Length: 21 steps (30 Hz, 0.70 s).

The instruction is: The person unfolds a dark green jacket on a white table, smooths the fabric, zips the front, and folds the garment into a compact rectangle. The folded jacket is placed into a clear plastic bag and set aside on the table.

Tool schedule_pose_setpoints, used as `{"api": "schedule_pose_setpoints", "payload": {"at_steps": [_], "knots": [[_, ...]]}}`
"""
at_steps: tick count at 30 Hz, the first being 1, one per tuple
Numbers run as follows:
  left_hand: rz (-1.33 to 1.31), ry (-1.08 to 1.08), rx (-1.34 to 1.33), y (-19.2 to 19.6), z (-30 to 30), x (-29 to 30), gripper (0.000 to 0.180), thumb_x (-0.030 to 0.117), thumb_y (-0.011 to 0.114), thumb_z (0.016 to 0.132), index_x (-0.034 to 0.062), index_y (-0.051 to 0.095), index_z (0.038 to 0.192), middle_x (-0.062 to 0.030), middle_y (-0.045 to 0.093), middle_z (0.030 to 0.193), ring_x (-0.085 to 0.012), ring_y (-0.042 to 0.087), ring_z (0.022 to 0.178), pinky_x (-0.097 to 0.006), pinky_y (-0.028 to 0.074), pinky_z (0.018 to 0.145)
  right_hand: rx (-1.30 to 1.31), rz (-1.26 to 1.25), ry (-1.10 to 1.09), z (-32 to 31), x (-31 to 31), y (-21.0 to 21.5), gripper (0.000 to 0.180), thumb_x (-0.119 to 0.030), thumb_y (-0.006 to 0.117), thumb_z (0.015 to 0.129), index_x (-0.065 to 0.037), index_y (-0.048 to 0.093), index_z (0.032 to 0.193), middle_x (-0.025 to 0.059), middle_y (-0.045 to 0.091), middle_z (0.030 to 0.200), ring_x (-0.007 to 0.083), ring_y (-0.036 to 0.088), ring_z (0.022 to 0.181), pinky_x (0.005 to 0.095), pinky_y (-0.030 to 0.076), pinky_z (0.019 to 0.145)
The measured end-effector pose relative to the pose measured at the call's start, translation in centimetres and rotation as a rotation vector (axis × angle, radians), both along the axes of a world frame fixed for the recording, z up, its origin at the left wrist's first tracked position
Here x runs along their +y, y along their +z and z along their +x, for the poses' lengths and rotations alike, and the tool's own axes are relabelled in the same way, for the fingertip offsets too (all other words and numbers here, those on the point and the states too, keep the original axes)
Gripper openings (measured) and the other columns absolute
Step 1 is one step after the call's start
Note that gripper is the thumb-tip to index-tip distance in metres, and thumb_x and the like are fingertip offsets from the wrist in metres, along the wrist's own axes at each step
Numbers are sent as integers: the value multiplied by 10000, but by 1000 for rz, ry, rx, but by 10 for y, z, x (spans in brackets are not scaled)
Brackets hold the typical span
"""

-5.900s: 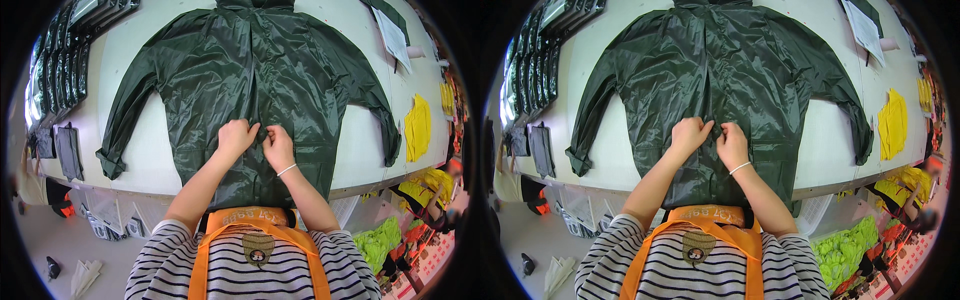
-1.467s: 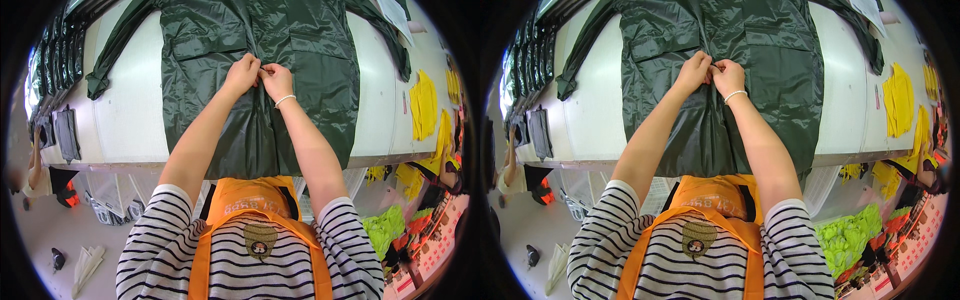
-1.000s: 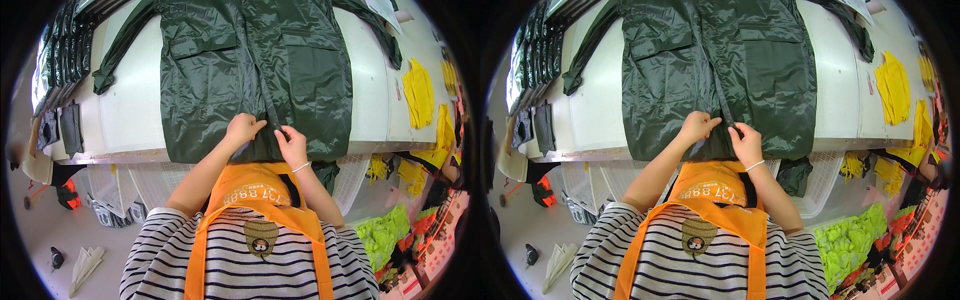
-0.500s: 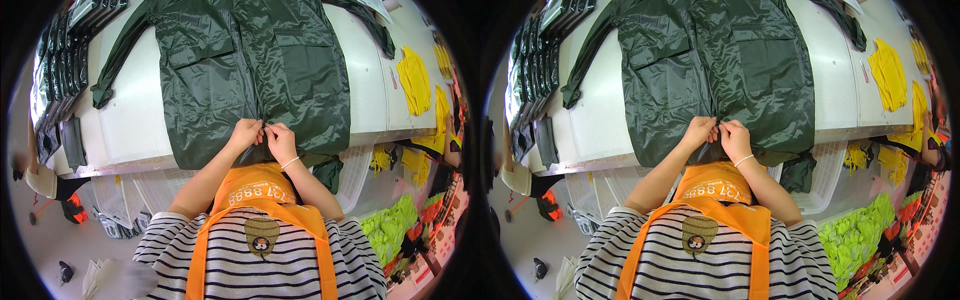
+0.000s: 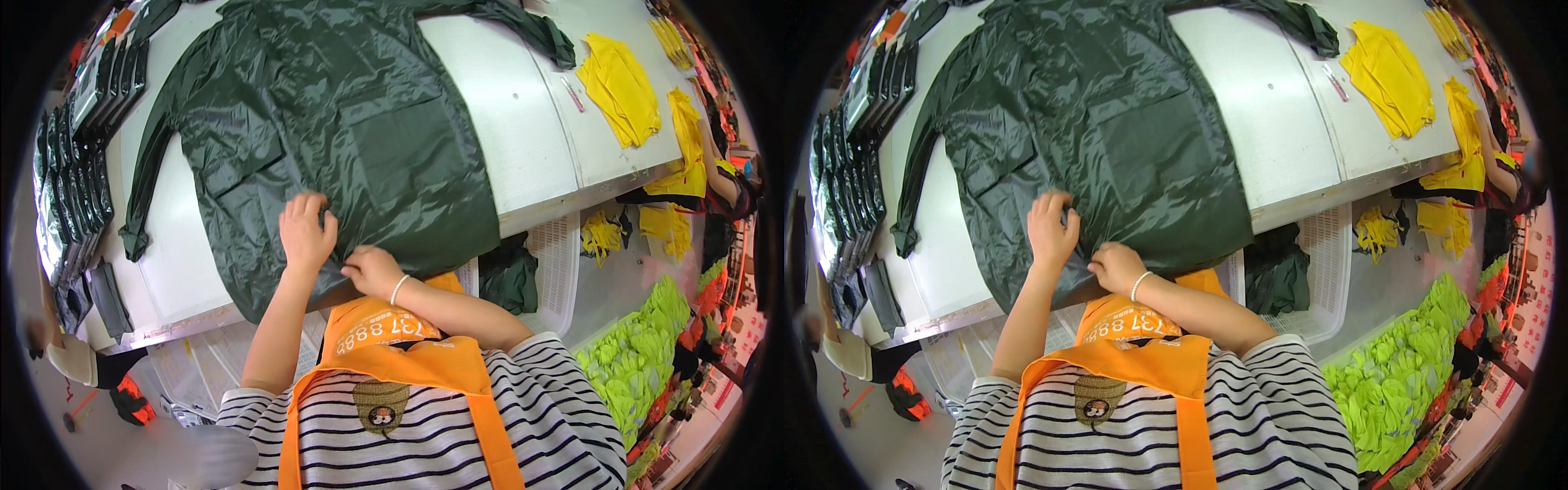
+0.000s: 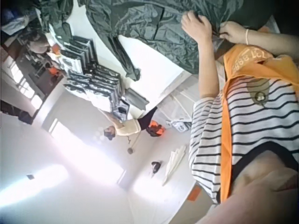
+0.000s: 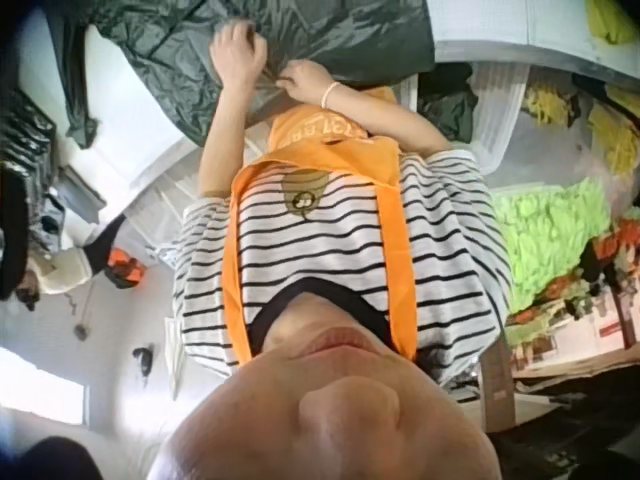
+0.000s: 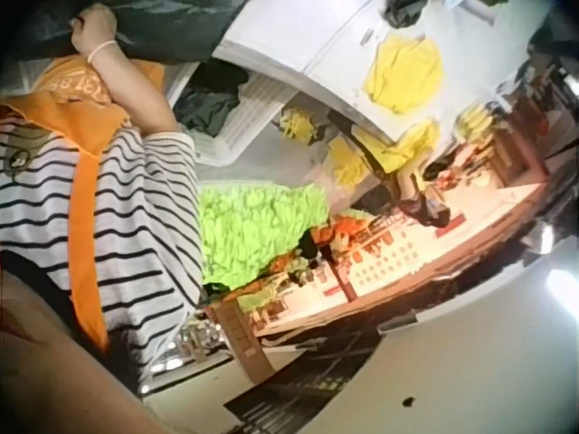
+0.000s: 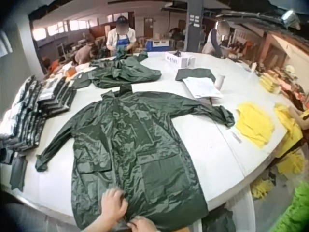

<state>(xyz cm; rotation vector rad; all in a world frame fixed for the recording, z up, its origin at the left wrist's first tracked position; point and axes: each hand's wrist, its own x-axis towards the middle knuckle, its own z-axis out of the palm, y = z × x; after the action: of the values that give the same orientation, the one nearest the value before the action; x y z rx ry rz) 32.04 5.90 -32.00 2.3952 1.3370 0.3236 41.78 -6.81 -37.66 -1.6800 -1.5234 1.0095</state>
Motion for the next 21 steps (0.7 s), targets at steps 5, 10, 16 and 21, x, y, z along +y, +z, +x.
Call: {"api": "schedule_pose_setpoints", "payload": {"at_steps": [5, 10, 16, 21], "knots": [[8, -5, 252, -64, -13, -40, 587, 274, 550, 869, 195, 369, 1422, -58, 243, 1524, -336, 187, 1401, -604, 169, 1078, -194, 153, 168, 137, 31, 34, 196, -233, 622, 831, -66, 675, 919, 144, 649, 908, 334, 603, 892, 414, 487, 792], [-89, 41, 301, -54, -6, -87, 624, 303, 579, 861, 196, 353, 1432, -59, 216, 1537, -319, 166, 1414, -623, 142, 1072, -759, 76, -677, 479, 66, -71, 417, -119, 487, 891, 46, 457, 1273, 234, 492, 1293, 339, 451, 1232, 391, 323, 1071], [-225, 49, 298, -44, -8, -120, 670, 324, 605, 836, 218, 330, 1438, -58, 207, 1537, -326, 188, 1403, -630, 179, 1065, -905, -176, -531, 614, 44, -81, 407, -243, 609, 861, -29, 548, 1202, 207, 635, 1091, 366, 604, 1021, 412, 472, 890], [-209, 36, 144, -37, -34, -109, 697, 220, 617, 786, 178, 343, 1425, -87, 236, 1521, -339, 212, 1389, -566, 201, 1079, -839, -306, -632, 634, 20, -105, 247, -116, 527, 853, 6, 504, 1066, 217, 615, 1005, 350, 621, 910, 407, 473, 830]]}}
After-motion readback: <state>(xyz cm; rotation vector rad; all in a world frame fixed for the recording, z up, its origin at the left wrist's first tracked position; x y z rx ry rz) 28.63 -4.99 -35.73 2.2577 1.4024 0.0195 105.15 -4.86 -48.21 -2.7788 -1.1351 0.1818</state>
